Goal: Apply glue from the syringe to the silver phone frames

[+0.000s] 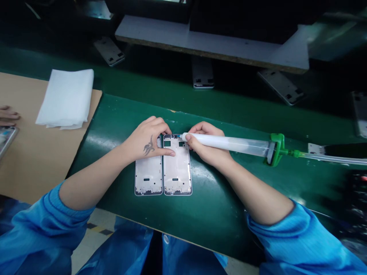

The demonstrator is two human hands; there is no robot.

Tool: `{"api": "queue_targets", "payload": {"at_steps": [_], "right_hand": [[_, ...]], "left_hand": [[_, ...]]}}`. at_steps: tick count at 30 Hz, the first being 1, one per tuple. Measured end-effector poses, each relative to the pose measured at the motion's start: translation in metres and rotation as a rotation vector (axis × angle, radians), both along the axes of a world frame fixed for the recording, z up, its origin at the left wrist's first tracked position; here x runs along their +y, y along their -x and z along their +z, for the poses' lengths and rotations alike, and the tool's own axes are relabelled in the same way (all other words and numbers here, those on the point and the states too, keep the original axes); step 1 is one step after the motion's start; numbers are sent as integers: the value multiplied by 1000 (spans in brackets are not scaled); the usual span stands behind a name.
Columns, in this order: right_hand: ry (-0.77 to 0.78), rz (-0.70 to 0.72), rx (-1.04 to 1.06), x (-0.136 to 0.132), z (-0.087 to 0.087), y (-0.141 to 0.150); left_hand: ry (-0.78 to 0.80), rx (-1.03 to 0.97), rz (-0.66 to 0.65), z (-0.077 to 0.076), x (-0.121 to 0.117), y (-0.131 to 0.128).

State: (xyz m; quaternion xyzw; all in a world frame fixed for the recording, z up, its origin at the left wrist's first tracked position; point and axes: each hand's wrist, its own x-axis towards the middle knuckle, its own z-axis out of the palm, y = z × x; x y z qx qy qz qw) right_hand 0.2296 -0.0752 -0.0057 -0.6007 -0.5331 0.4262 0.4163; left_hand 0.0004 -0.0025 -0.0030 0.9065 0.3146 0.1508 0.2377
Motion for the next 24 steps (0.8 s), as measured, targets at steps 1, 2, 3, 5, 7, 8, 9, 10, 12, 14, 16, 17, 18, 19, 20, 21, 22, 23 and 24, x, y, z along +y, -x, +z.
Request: {"api": "queue_targets", "payload": {"at_steps": [1,2,3,5,7,8,9,10,12,14,16,17,18,19,20,21,22,23,24], "right_hand": [[-1,1,-9,0,-1,0],[-4,0,-20,0,-2,0],[-5,2,-32,0,-2,-1],[-12,2,-54,0,-3,-1],[-15,5,-71,1,-3,-1],[-16,3,-73,1,-3,-1],[-15,1,-68,1,-3,-1],[-13,-1,-58,0,-2,0],[-6,-6,-27,0,-1,0],[0,-6,0,-1,0,0],[-2,0,10,-1,1,0],[-5,5,11,-1,1,0],[-8,11,12,-1,1,0],[-11,14,15,0,1,0],[-12,16,19,1,0,0],[-13,17,24,1,0,0],[-14,18,31,1,-1,-1],[-16,21,40,1,-2,-1],[-28,19,54,0,-3,-2]], "left_hand": [[3,-3,-1,0,0,0],[4,-7,-2,0,0,0],[3,-12,-4,0,0,0],[-2,-16,-6,0,1,0],[-5,-14,-6,0,1,0],[-5,-11,-6,0,1,0],[-3,-7,-6,0,1,0],[0,-4,-5,0,1,0],[5,2,-6,1,1,0],[10,5,-7,1,1,0],[8,3,-6,1,1,0],[6,3,-5,2,1,-1],[3,5,-2,2,1,-1],[0,8,1,2,0,-1],[-2,12,4,2,0,-1],[-6,19,7,2,0,-1],[-10,25,7,2,-1,-1],[-15,29,3,2,-1,-1],[-20,29,-4,2,-1,0]]}}
